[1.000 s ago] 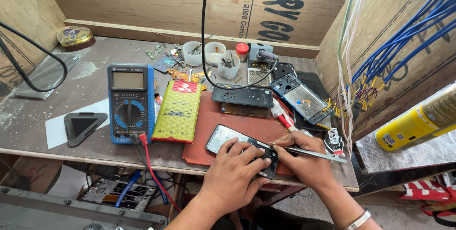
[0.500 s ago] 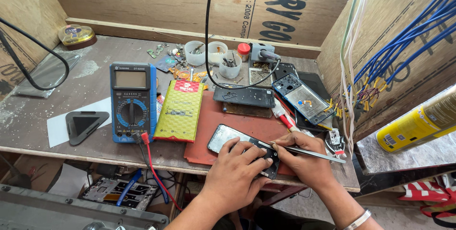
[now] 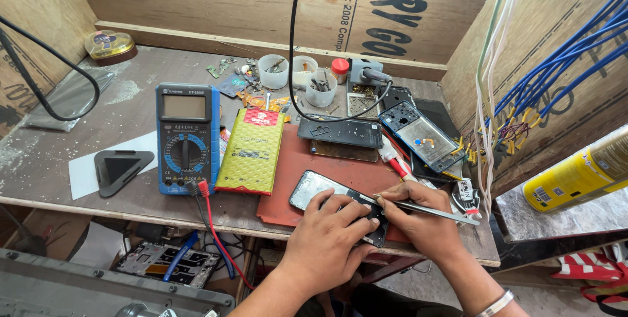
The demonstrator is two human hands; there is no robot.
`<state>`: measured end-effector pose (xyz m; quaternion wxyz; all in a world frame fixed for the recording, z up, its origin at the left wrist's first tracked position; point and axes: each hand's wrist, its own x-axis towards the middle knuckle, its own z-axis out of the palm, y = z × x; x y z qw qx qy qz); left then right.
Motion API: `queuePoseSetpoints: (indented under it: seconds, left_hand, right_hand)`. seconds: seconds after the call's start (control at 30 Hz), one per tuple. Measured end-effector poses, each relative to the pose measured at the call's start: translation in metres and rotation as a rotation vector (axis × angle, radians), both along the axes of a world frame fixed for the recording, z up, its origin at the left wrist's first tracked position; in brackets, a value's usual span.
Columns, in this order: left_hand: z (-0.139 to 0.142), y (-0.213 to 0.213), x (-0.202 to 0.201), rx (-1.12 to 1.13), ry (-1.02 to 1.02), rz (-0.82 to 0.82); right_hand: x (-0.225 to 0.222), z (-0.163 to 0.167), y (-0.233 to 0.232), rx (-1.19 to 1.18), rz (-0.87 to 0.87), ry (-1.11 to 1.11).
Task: The person uses a metal prying tool to carefully separate the screen assembly from the phone's frame. They work along the edges to release adhesive and then lift the screen to expose the internal components.
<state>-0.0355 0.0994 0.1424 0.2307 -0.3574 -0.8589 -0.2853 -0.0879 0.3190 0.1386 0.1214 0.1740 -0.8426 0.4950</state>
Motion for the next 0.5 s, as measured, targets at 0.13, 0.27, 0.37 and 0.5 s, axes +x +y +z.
queuePoseSetpoints:
  seconds: [0.13,0.27,0.37,0.5]
  left_hand:
    - [0.0004,-0.0004,0.0005,0.006,-0.006,-0.001]
    - [-0.0003,-0.0004,0.0,-0.002,-0.016,0.0]
    - [-0.0002,0.0,-0.0005,0.002,-0.017,-0.003]
    - [0.0002,0.0004,-0.0001,-0.005,-0.013,0.0]
  right_hand:
    - [-0.0006,0.0012,-0.0007,0.043,0.007,0.046]
    - [-0.0008,-0.0006,-0.0021,0.036,0.006,0.05]
    - [-0.0012,-0.0019,-0.0038,0.052,-0.004,0.079]
    - [-0.0003,0.0,-0.0054,0.075,-0.027,0.058]
